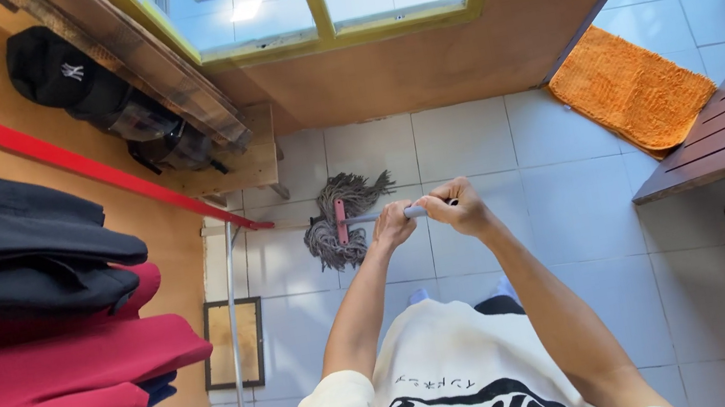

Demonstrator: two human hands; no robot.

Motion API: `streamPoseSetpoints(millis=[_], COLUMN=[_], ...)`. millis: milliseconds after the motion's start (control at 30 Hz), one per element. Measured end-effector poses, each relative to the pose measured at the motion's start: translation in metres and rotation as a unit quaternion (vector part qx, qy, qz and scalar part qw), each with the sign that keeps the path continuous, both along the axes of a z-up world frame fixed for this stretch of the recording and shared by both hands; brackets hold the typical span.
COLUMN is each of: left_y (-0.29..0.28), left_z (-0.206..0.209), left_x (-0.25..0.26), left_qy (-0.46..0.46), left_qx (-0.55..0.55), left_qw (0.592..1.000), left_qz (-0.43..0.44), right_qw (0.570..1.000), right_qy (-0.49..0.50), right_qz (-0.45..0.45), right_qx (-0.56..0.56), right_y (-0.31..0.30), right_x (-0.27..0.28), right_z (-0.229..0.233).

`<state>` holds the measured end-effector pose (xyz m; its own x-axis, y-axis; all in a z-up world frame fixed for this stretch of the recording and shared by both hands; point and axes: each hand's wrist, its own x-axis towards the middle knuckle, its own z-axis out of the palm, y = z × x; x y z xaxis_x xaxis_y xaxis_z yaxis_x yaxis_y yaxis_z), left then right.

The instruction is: The person mops a tiled floor using a string mop with a pink and gray handle. They move the mop back and forth across the floor, covering areas near a bed, a clothes rack, and a doorway with an orange mat.

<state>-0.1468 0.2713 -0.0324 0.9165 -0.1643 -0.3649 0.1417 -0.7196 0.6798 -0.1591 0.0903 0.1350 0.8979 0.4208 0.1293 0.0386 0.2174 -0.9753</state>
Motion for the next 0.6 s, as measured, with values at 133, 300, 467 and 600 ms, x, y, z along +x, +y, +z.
streamPoseSetpoints(millis=[133, 300, 467, 600], left_y=[-0.004, -0.031, -0.083, -0.130], left_z=[-0.003, 0.002, 0.001, 0.013], left_x=[-0.005, -0.010, -0.009, -0.007], left_qy=[-0.009, -0.001, -0.017, -0.014], left_qx=[-0.027, -0.038, -0.057, -0.095], left_qw=[0.999, 0.999, 0.998, 0.995], left_qz=[0.018, -0.009, -0.015, -0.024], right_qw=[0.999, 0.997, 0.991, 0.987], right_qy=[0.003, 0.016, 0.012, 0.006], right_qz=[-0.005, -0.034, -0.065, -0.079], right_qx=[-0.045, -0.062, -0.117, -0.139], right_y=[0.001, -0.027, -0.074, -0.112], right_x=[-0.009, -0.020, -0.023, -0.026], right_z=[0.010, 0.008, 0.020, 0.040])
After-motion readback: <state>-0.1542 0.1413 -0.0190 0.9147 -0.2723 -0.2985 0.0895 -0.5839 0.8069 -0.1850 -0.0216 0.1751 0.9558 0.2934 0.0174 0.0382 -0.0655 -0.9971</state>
